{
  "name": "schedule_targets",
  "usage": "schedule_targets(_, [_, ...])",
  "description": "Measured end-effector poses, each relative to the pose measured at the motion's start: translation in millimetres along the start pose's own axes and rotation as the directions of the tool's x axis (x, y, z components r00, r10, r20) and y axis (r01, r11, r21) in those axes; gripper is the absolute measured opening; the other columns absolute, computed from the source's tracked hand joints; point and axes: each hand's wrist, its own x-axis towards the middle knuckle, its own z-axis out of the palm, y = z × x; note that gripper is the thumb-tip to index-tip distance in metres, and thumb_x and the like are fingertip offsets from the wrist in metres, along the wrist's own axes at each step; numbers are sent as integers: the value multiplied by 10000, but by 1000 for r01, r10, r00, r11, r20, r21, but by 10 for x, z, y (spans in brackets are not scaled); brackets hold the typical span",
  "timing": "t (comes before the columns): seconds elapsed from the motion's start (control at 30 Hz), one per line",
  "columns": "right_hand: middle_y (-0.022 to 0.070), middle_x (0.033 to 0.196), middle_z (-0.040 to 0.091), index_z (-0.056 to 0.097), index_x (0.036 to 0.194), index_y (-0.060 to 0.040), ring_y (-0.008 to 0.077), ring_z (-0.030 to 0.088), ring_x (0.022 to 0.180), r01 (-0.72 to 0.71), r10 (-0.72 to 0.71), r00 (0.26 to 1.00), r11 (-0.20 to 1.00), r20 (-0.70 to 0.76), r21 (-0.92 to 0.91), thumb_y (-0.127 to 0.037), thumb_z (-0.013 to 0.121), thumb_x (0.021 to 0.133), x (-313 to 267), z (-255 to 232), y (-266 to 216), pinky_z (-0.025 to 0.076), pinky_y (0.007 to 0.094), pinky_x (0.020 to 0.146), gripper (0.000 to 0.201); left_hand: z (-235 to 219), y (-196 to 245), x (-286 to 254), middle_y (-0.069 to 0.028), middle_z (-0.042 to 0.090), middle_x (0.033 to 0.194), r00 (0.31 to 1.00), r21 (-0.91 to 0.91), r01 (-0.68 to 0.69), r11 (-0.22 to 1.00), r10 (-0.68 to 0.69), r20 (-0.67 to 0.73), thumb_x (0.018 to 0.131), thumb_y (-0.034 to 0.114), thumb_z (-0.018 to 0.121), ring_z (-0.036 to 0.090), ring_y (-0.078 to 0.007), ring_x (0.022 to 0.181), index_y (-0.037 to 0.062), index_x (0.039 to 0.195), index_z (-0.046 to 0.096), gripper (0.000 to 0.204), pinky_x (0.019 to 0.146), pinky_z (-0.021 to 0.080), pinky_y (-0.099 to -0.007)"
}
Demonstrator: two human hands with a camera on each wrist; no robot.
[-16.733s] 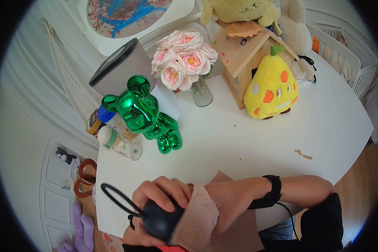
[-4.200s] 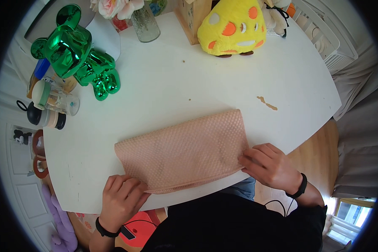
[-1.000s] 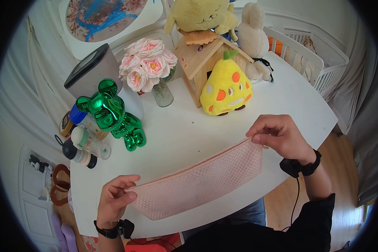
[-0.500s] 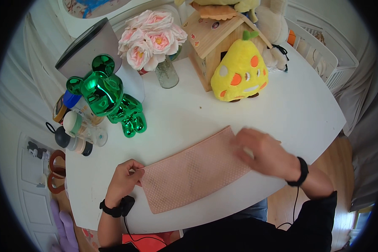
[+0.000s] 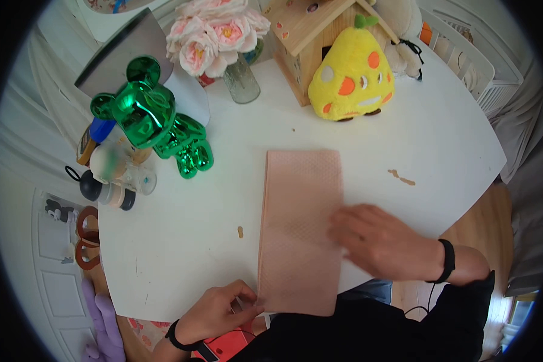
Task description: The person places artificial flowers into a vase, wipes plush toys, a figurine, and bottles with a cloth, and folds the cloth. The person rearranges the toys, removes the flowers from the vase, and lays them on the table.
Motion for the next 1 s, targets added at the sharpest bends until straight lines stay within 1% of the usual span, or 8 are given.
schedule_targets(0.07, [203,1323,547,580,1274,7,348,501,1288,59,-78,995,960,59,274,-156,708,785,-118,109,-206,402,444,1078,532,27,153,-6,-161,668,1025,997,123,46,991,-38,-60,843,139,790,702,-275,875,20,1116,587,360,782,558,-371])
schedule_targets(0.13, [174,1408,514,525,1368,-18,312,471,1337,135,-177,980,925,87,355,-172,712,778,-239,263,-375,380,454,1118,637,14,16,104,-185,559,1306,804,549,-413,726,575,-155,754,90,802,561,-351,1201,64,1267,574,561,975,477,-460])
schedule_targets(0.17, [174,1408,514,525,1368,-18,312,471,1337,134,-175,981,925,86,357,-172,712,778,-267,370,-395,380,454,1118,637,38,13,130,-185,559,1306,805,550,-413,726,574,-153,754,90,802,561,-351,1201,64,1267,574,561,975,477,-460])
schedule_targets(0.23, [137,1411,535,579,1329,-34,271,501,1313,201,-201,980,980,-4,8,-145,717,779,-311,610,-376,388,455,1125,578,98,48,179,-130,427,1458,813,694,-473,543,572,106,683,60,794,377,-351,1368,109,1408,507,781,1078,370,-513])
schedule_targets(0.47, [111,1115,694,687,1170,-23,253,651,1086,217,-164,968,927,-189,305,-66,706,792,-491,599,-326,466,429,1042,381,248,20,155,-29,459,1450,803,589,-561,582,554,217,663,117,823,395,-313,1342,203,1417,558,804,1083,338,-457])
schedule_targets(0.7, [118,1121,691,628,1281,14,207,653,1092,-58,189,982,298,1,953,-22,614,982,-491,393,-205,484,328,968,301,115,70,504,-113,597,1323,547,247,-831,498,811,207,835,99,734,541,-288,1248,101,1310,608,491,1030,418,-420])
schedule_targets(0.77, [95,1201,661,541,1385,1,157,603,1158,-54,416,908,2,48,999,-12,615,982,-358,364,-170,459,306,1001,410,137,21,518,-123,616,1304,840,-122,-516,848,529,124,942,59,626,587,-247,1196,62,1310,596,369,990,466,-373])
schedule_targets(1.0, [81,1148,667,478,1359,23,108,605,1072,-199,341,930,159,135,967,-14,570,1011,-273,487,84,467,279,951,362,307,55,696,-108,558,1360,960,-712,-206,671,281,-13,1059,99,378,567,-199,1224,-10,1431,442,393,1042,464,-375])
